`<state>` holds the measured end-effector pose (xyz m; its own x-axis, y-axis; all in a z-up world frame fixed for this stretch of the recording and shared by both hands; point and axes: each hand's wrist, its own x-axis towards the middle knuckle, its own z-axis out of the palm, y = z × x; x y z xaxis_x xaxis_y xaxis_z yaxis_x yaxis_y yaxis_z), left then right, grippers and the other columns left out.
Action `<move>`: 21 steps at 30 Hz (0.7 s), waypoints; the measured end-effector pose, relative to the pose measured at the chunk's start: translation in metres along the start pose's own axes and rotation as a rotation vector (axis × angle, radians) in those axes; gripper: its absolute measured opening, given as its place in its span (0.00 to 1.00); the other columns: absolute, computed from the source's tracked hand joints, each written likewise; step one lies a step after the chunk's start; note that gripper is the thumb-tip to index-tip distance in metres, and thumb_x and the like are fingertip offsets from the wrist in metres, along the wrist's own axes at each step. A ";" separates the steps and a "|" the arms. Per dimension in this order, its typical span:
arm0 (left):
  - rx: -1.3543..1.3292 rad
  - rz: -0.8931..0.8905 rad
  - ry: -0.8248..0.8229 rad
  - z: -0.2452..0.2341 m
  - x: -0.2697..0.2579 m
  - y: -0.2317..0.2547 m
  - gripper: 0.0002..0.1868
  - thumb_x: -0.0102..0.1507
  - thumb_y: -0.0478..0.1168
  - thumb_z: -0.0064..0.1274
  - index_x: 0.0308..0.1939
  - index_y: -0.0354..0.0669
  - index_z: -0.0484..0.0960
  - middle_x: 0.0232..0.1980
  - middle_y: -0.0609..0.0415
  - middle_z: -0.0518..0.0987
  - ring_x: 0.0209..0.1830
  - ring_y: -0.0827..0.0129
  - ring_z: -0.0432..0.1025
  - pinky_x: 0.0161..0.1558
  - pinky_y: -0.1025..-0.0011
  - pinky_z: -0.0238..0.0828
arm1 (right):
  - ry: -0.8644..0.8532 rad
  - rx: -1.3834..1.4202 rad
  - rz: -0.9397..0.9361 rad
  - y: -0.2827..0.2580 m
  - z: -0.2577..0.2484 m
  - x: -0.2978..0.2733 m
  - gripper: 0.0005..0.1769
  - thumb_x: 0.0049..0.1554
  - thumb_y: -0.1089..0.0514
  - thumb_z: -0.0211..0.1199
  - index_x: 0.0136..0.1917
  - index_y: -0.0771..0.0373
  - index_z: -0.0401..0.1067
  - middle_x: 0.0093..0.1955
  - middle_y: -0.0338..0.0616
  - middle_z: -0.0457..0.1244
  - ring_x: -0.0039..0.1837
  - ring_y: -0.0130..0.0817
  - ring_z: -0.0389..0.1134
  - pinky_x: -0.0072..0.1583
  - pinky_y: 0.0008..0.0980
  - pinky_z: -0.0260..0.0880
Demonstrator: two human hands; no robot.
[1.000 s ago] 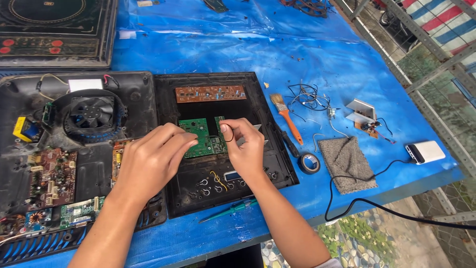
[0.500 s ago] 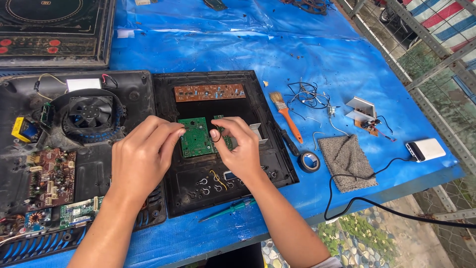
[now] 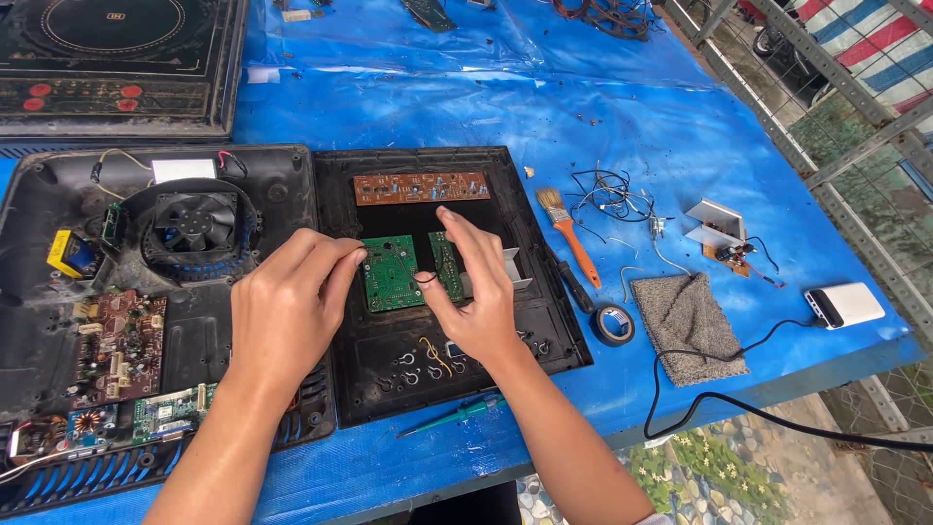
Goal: The person works on a disassembled electronic device, handling various circuit boards and wires. They connect wires to a small circuit board, manipulate components within the device casing, and use a screwdriver to adjust parts on a larger board.
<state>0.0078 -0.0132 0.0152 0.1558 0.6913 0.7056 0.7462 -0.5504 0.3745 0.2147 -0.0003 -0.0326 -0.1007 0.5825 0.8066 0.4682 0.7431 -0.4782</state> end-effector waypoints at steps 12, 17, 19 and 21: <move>0.012 0.036 0.032 0.000 0.000 0.000 0.03 0.66 0.36 0.61 0.39 0.44 0.89 0.29 0.60 0.80 0.22 0.70 0.75 0.21 0.78 0.72 | -0.059 -0.022 -0.196 0.007 0.008 -0.010 0.12 0.57 0.55 0.72 0.54 0.55 0.81 0.56 0.39 0.69 0.56 0.38 0.66 0.62 0.40 0.70; 0.083 0.081 0.102 0.009 -0.003 -0.005 0.05 0.68 0.41 0.58 0.39 0.50 0.87 0.31 0.61 0.78 0.26 0.67 0.76 0.22 0.73 0.73 | -0.076 -0.065 -0.239 0.004 0.007 -0.009 0.12 0.62 0.48 0.65 0.52 0.54 0.82 0.53 0.39 0.70 0.52 0.41 0.67 0.60 0.43 0.69; 0.132 0.072 0.124 0.014 -0.005 -0.009 0.05 0.68 0.43 0.58 0.39 0.52 0.86 0.31 0.62 0.78 0.28 0.68 0.77 0.23 0.73 0.74 | -0.101 -0.053 -0.243 0.001 0.005 -0.006 0.12 0.63 0.48 0.63 0.52 0.54 0.82 0.52 0.40 0.70 0.53 0.44 0.68 0.61 0.45 0.68; 0.053 0.061 0.138 0.020 -0.007 -0.012 0.04 0.67 0.40 0.58 0.37 0.51 0.85 0.30 0.62 0.78 0.30 0.64 0.78 0.26 0.70 0.75 | -0.116 -0.110 -0.260 -0.003 0.001 -0.001 0.17 0.66 0.44 0.57 0.54 0.54 0.81 0.54 0.39 0.70 0.59 0.44 0.66 0.64 0.45 0.64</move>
<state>0.0108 -0.0025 -0.0060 0.1139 0.5844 0.8034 0.7716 -0.5615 0.2990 0.2129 -0.0023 -0.0322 -0.3264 0.4155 0.8490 0.5050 0.8359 -0.2149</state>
